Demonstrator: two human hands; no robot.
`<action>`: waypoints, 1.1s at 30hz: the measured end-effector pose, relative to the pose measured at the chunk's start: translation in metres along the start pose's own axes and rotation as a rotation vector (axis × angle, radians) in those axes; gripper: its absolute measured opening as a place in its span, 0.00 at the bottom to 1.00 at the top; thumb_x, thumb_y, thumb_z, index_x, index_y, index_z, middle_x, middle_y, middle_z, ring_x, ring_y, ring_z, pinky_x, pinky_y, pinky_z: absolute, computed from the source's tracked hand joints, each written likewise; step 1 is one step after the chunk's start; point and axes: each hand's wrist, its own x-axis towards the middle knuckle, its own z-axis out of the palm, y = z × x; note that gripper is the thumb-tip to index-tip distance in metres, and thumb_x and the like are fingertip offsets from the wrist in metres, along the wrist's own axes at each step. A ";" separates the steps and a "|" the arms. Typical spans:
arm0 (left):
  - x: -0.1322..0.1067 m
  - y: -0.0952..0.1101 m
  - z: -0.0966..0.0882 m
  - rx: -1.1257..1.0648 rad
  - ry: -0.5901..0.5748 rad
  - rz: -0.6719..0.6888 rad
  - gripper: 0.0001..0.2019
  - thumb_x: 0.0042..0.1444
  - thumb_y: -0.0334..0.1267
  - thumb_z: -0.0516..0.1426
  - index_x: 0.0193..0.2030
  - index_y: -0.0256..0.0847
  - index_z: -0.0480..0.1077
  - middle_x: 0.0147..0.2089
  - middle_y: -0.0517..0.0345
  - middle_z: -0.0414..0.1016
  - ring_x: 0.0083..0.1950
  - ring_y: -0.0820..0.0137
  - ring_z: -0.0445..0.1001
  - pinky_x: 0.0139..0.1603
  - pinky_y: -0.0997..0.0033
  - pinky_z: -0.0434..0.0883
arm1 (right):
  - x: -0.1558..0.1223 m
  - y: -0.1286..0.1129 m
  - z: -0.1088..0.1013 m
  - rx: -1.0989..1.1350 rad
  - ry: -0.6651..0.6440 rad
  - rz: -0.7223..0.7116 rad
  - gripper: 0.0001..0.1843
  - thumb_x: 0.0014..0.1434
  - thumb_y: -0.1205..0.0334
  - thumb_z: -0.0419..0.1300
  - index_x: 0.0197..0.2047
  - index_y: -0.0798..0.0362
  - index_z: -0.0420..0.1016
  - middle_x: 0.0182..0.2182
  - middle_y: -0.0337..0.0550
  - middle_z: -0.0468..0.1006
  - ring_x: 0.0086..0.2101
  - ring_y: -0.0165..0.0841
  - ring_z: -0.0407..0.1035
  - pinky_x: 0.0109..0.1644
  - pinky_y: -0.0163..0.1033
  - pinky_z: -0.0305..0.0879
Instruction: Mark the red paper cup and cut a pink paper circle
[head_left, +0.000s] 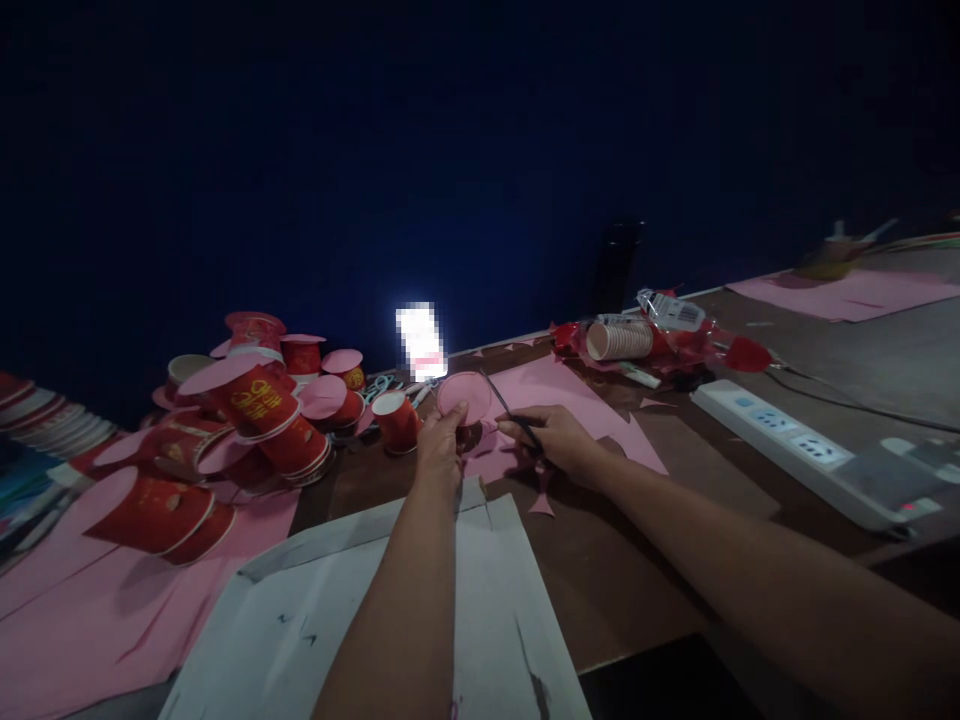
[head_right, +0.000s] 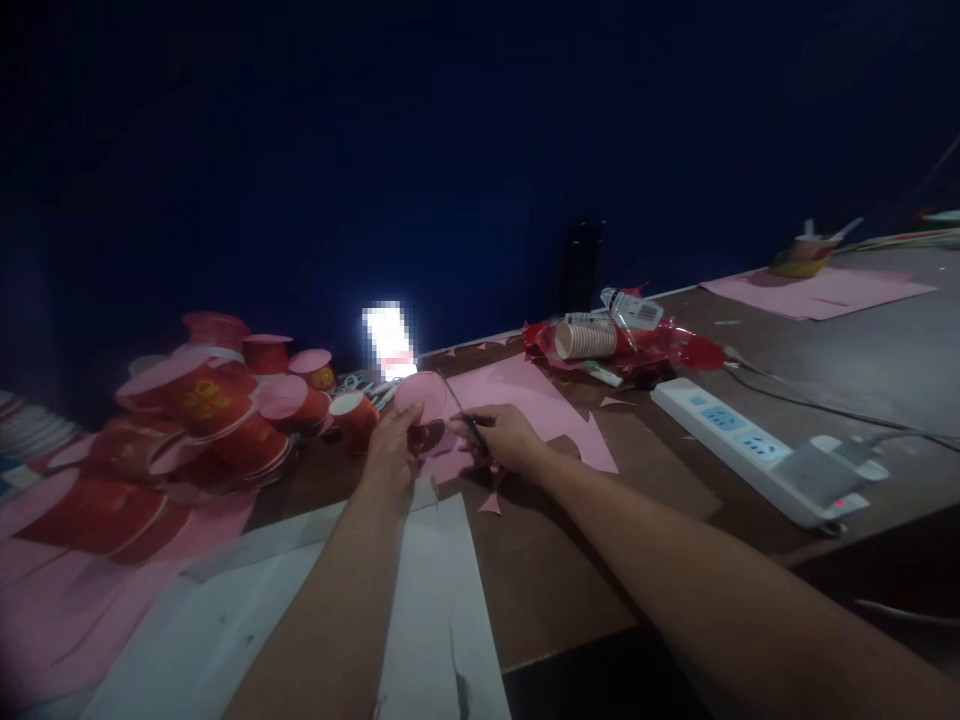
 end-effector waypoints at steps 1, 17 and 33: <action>0.000 0.000 0.000 -0.003 -0.002 0.005 0.21 0.30 0.41 0.69 0.32 0.37 0.69 0.22 0.66 0.67 0.17 0.81 0.62 0.18 0.80 0.60 | 0.000 0.000 0.000 -0.005 -0.001 0.004 0.31 0.43 0.45 0.69 0.45 0.59 0.78 0.19 0.35 0.68 0.19 0.23 0.59 0.20 0.30 0.62; 0.003 -0.001 -0.001 0.012 0.005 0.002 0.21 0.31 0.42 0.68 0.33 0.37 0.69 0.21 0.67 0.66 0.17 0.81 0.62 0.18 0.81 0.58 | 0.001 0.002 0.000 0.002 0.013 0.004 0.31 0.42 0.45 0.69 0.44 0.58 0.79 0.20 0.36 0.70 0.20 0.23 0.60 0.21 0.30 0.64; 0.004 -0.001 -0.001 0.013 -0.001 0.021 0.21 0.30 0.42 0.69 0.32 0.37 0.69 0.22 0.66 0.66 0.17 0.81 0.61 0.19 0.80 0.60 | 0.002 0.001 -0.001 -0.018 0.011 0.021 0.31 0.41 0.45 0.70 0.43 0.59 0.79 0.21 0.37 0.72 0.20 0.23 0.61 0.20 0.30 0.61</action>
